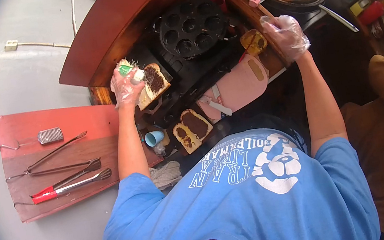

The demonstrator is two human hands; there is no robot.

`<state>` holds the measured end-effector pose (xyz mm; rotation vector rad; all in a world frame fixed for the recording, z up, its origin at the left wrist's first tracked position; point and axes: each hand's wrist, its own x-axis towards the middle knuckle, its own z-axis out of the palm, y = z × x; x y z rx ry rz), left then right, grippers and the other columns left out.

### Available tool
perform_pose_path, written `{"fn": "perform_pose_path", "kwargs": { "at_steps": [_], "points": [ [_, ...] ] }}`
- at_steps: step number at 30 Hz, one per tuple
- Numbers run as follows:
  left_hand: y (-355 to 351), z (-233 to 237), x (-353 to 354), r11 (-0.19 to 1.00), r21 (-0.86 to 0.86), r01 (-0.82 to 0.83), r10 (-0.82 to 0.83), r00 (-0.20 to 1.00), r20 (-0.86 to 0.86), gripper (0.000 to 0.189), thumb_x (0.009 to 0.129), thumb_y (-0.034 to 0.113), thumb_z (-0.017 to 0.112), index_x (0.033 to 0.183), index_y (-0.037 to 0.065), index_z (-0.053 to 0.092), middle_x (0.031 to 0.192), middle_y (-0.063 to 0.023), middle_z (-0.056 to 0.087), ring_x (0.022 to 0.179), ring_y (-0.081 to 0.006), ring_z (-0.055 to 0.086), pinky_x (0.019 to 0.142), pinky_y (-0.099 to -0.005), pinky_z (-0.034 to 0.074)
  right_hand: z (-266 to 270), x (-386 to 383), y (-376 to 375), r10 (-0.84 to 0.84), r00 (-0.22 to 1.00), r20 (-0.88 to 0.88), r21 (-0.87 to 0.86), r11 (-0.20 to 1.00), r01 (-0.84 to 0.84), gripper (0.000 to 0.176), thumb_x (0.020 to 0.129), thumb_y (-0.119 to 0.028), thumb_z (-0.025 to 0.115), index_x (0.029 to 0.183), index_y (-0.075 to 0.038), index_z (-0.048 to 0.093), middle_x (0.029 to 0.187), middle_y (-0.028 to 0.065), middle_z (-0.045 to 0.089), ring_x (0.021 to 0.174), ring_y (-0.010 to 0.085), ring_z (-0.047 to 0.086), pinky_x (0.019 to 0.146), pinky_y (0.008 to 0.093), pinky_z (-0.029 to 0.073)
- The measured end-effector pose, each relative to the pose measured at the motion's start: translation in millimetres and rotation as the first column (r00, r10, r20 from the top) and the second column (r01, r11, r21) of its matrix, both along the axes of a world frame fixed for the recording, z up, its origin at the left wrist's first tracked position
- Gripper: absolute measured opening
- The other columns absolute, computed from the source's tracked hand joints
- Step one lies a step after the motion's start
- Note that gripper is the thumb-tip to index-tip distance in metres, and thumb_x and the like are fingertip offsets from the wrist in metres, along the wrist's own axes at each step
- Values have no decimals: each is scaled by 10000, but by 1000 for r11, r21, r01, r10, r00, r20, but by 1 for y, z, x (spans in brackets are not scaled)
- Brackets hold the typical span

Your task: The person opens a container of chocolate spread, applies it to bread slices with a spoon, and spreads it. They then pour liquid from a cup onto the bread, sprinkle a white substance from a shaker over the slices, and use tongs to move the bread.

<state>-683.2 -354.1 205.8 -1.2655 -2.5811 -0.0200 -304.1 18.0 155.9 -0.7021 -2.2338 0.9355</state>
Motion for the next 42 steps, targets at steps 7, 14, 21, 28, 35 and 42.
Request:
{"fn": "perform_pose_path", "kwargs": {
  "at_steps": [7,14,21,28,35,42],
  "points": [
    [1,6,7,997,72,24,-28,998,55,507,621,304,817,1118,209,776,1334,-150,471,1225,-382,486,1074,-457,414,0,-3,-6,-130,983,128,69,990,122,294,890,-298,695,829,-11,714,692,168,636,603,271,567,604,398,456],
    [-6,16,15,992,119,29,-36,998,56,510,633,295,818,1128,186,767,1342,-146,463,1217,-383,479,1064,-450,428,-10,-1,-2,-129,989,66,58,990,126,298,899,-311,682,854,-19,716,672,158,620,591,267,558,593,408,440],
    [-8,13,14,1000,18,12,-14,995,103,573,632,303,822,1198,251,741,1364,-252,440,1237,-449,479,1091,-461,417,-13,-2,-2,-136,989,52,40,990,134,244,930,-226,679,812,-13,688,641,112,554,574,195,472,572,373,387],
    [-10,15,17,998,-6,55,-54,996,70,560,648,290,799,1202,246,739,1369,-249,434,1210,-437,489,1065,-458,443,-14,-3,-2,-133,991,17,59,990,131,237,945,-214,667,807,-23,695,653,71,585,592,153,496,573,341,398],
    [-8,14,25,999,37,27,-29,996,83,549,658,295,785,1202,238,739,1346,-245,443,1199,-434,494,1060,-447,449,-9,-4,-5,-135,990,34,72,989,133,226,948,-210,658,824,-24,694,673,71,597,604,154,513,578,343,404],
    [-11,20,36,997,-52,-53,61,983,174,531,671,278,782,1197,221,741,1329,-218,444,1202,-423,486,1060,-455,444,-19,-5,1,-123,992,-20,27,992,123,259,898,-250,680,808,-6,674,642,156,560,574,258,504,578,402,417]
  ]
}}
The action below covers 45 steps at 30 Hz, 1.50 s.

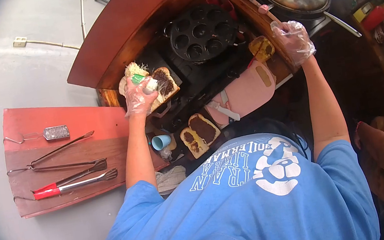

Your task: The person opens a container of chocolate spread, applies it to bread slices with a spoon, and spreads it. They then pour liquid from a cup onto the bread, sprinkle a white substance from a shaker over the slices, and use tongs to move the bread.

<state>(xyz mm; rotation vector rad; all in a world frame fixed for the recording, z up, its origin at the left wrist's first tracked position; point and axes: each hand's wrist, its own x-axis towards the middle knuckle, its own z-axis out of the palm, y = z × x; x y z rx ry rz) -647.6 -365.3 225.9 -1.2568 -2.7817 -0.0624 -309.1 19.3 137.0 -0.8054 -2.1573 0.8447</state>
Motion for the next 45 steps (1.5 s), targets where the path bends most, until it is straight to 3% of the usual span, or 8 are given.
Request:
{"fn": "perform_pose_path", "kwargs": {
  "at_steps": [4,7,21,25,29,31,37,45],
  "points": [
    [-3,-8,0,992,127,18,-16,1000,-17,537,681,281,783,1213,227,732,1334,-224,437,1218,-424,479,1069,-455,438,6,-1,-3,20,999,-49,5,1000,-20,236,893,-222,681,816,1,673,645,152,572,570,248,508,574,390,425],
    [1,-5,4,1000,16,-8,8,1000,9,538,680,283,784,1213,226,732,1331,-226,438,1217,-426,479,1063,-457,445,1,1,1,34,999,-40,7,999,-34,233,892,-230,684,835,-4,684,660,154,595,577,263,540,578,398,435],
    [7,-25,28,992,91,-89,95,993,-65,527,677,299,781,1197,225,740,1325,-174,442,1206,-392,491,1035,-447,470,3,2,-1,84,991,-108,-44,995,-90,276,900,-236,695,754,-3,663,620,170,570,543,306,530,550,417,419],
    [-15,-3,51,972,217,-94,105,994,-41,508,639,315,802,1137,219,762,1295,-156,489,1159,-396,528,1008,-452,481,5,2,1,102,990,-101,-33,994,-105,299,901,-248,693,736,-2,656,619,172,570,545,310,530,548,411,417],
    [-61,-4,98,983,144,-113,109,993,38,499,618,285,814,1111,228,768,1284,-141,502,1147,-393,537,988,-455,490,13,2,-1,131,990,-60,-15,991,-132,329,909,-269,682,719,-3,647,618,178,562,543,313,527,545,414,411],
    [-69,-13,127,990,61,-129,127,991,30,523,612,255,818,1131,224,759,1286,-146,486,1171,-392,513,1004,-459,480,16,3,-2,105,994,37,-30,994,-104,349,917,-284,669,705,-8,639,610,184,546,535,315,514,539,423,399],
    [-72,-52,157,981,13,-194,194,981,19,519,636,221,804,1151,218,742,1318,-167,432,1206,-407,461,999,-470,485,0,0,5,153,987,-52,-19,988,-154,371,921,-307,675,696,-17,624,589,167,512,519,295,467,528,413,380],
    [-73,-73,168,945,145,-292,304,950,-67,519,658,199,808,1172,202,731,1371,-195,391,1223,-417,430,1039,-474,436,-10,0,11,197,975,-106,-26,979,-201,311,913,-265,682,725,-24,628,602,132,528,534,250,459,543,394,390]
  ]
}}
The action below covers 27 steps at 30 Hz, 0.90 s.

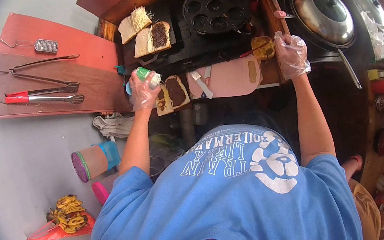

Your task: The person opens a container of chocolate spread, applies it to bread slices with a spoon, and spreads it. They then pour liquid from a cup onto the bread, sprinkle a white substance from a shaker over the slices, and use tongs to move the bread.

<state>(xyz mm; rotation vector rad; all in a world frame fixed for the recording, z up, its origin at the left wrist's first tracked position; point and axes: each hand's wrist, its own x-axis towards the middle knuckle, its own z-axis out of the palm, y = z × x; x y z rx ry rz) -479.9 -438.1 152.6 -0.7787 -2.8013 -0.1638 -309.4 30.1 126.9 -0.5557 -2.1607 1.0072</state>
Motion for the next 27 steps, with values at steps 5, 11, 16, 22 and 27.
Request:
{"fn": "perform_pose_path", "kwargs": {
  "at_steps": [5,11,16,22,27],
  "points": [
    [0,-3,5,998,24,-51,50,998,28,522,656,199,816,1171,192,731,1366,-200,387,1230,-428,421,1041,-485,430,13,3,-6,13,1000,15,-38,999,-12,288,916,-237,679,745,-10,632,607,100,524,554,183,455,550,368,388],
    [2,-2,12,997,54,-62,60,997,41,537,653,198,829,1181,192,728,1367,-204,378,1232,-435,420,1040,-493,430,8,3,-4,19,1000,25,-173,985,-15,275,916,-216,679,744,-9,624,618,88,533,567,170,456,554,364,387],
    [3,-2,19,997,54,-46,46,999,-6,541,656,201,832,1186,200,726,1367,-199,376,1229,-432,423,1042,-487,434,3,1,2,38,999,27,-131,991,-34,263,938,-227,696,780,-18,676,641,-9,550,592,81,462,559,296,377],
    [-1,-3,31,997,44,-62,61,998,16,553,659,198,823,1202,224,721,1377,-192,370,1260,-433,414,1048,-482,445,5,3,-1,22,1000,18,-154,988,-19,256,904,-215,684,754,-13,639,623,78,549,575,175,484,572,360,405],
    [-7,-5,32,998,56,-38,37,999,14,552,660,202,811,1204,221,722,1343,-193,395,1233,-419,434,1036,-477,456,3,3,1,18,999,46,-44,999,-16,268,904,-232,685,760,-11,644,629,90,552,574,188,492,575,368,408]
  ]
}}
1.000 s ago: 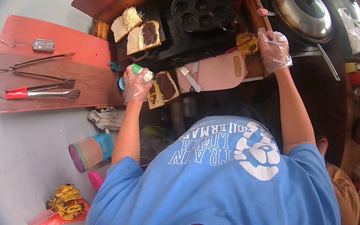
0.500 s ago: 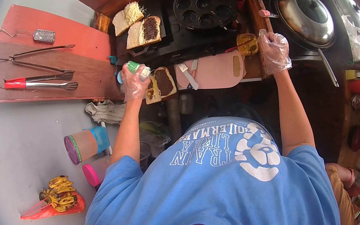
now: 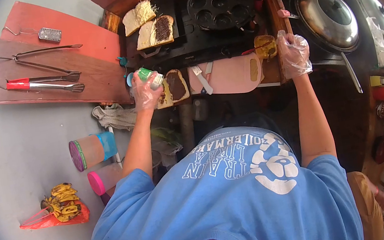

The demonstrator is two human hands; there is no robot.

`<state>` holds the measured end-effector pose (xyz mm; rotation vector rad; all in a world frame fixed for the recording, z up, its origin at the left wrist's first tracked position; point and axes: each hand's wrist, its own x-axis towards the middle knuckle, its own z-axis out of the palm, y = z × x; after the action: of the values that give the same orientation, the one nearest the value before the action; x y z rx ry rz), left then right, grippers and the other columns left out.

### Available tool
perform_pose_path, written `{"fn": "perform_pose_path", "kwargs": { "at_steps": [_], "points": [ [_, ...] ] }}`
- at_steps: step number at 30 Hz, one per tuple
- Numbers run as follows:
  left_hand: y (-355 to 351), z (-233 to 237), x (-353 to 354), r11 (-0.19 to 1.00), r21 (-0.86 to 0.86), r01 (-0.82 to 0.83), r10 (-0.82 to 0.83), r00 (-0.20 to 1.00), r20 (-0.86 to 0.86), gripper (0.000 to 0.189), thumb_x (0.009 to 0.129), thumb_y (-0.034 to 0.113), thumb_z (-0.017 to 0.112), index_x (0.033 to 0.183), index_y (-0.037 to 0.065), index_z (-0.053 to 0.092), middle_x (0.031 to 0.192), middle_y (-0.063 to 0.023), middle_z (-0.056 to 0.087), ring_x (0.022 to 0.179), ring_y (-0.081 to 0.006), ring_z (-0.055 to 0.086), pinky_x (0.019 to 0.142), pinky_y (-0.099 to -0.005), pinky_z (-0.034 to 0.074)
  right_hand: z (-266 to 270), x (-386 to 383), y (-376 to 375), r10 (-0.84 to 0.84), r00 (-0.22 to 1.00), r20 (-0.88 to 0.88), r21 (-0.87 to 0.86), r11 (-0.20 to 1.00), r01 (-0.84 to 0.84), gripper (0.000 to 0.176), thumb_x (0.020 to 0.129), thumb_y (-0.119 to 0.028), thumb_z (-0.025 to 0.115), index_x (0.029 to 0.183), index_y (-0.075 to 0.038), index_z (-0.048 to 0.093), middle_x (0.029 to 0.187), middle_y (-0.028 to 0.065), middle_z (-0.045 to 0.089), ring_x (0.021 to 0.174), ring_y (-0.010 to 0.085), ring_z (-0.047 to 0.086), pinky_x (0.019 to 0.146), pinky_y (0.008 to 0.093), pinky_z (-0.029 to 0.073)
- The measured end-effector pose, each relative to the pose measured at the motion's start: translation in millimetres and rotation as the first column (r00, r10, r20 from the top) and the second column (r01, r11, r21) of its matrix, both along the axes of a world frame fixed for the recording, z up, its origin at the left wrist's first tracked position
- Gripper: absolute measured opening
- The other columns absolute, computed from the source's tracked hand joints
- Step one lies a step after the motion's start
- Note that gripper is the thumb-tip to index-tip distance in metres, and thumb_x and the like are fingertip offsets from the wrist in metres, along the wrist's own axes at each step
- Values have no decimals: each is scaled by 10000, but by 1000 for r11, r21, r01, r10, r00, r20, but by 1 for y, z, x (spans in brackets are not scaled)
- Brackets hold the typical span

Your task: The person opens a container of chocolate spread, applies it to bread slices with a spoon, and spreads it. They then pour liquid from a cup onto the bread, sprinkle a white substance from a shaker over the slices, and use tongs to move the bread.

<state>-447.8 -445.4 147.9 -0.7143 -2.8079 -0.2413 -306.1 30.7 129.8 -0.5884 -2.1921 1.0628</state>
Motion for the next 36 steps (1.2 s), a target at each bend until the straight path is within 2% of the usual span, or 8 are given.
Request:
{"fn": "perform_pose_path", "kwargs": {
  "at_steps": [6,8,19,22,24,32,34,36],
  "points": [
    [-3,3,2,999,-26,-34,37,991,129,543,650,201,813,1187,213,730,1357,-205,394,1227,-445,439,1042,-488,450,-11,0,1,-1,999,-32,-115,993,-3,281,912,-238,680,749,-13,639,627,83,549,570,180,487,566,365,402],
    [-5,3,9,1000,13,-11,10,998,64,540,647,200,815,1181,210,732,1360,-208,392,1228,-446,439,1042,-492,449,-13,-3,2,40,993,-116,-133,990,-55,246,933,-219,706,778,-30,675,672,-31,573,607,64,467,559,275,372],
    [-1,-2,21,996,81,37,-34,999,-32,520,635,199,817,1148,188,740,1327,-213,407,1214,-451,446,1021,-506,449,-15,-5,8,14,999,-30,-123,992,-18,255,935,-227,714,783,-27,672,702,-6,626,645,69,538,593,266,406],
    [-1,-6,20,999,51,12,-15,998,54,514,634,199,817,1142,186,741,1306,-214,416,1198,-453,452,1020,-511,443,-11,-1,0,12,1000,-23,-158,987,-15,244,937,-228,713,798,-30,685,711,-10,626,643,72,528,597,261,402],
    [1,-3,24,997,74,14,-13,1000,-9,511,635,203,817,1141,187,743,1302,-212,418,1193,-451,454,1015,-512,446,-8,-4,-3,-1,991,-135,-190,981,-25,303,928,-265,667,752,-19,662,618,77,551,574,159,459,572,355,397],
    [-1,-4,24,997,82,15,-17,1000,19,531,642,215,826,1165,208,732,1336,-191,396,1214,-443,442,1020,-511,449,-6,-3,-2,-28,998,-55,-160,987,18,325,932,-291,675,747,-24,665,624,68,560,583,158,492,584,355,411],
    [3,-2,22,998,69,12,-14,999,31,531,643,216,824,1167,207,732,1338,-193,398,1215,-444,443,1020,-509,450,-16,-3,6,-13,1000,-13,-94,996,11,251,937,-244,716,801,-35,686,712,-20,621,654,54,508,586,263,386],
    [0,-2,30,999,50,-10,8,999,51,531,645,216,821,1168,206,732,1339,-194,399,1216,-446,443,1021,-507,452,-16,-1,3,-7,1000,-27,-133,991,4,278,936,-263,693,782,-31,679,678,30,603,619,117,511,586,313,402]
  ]
}}
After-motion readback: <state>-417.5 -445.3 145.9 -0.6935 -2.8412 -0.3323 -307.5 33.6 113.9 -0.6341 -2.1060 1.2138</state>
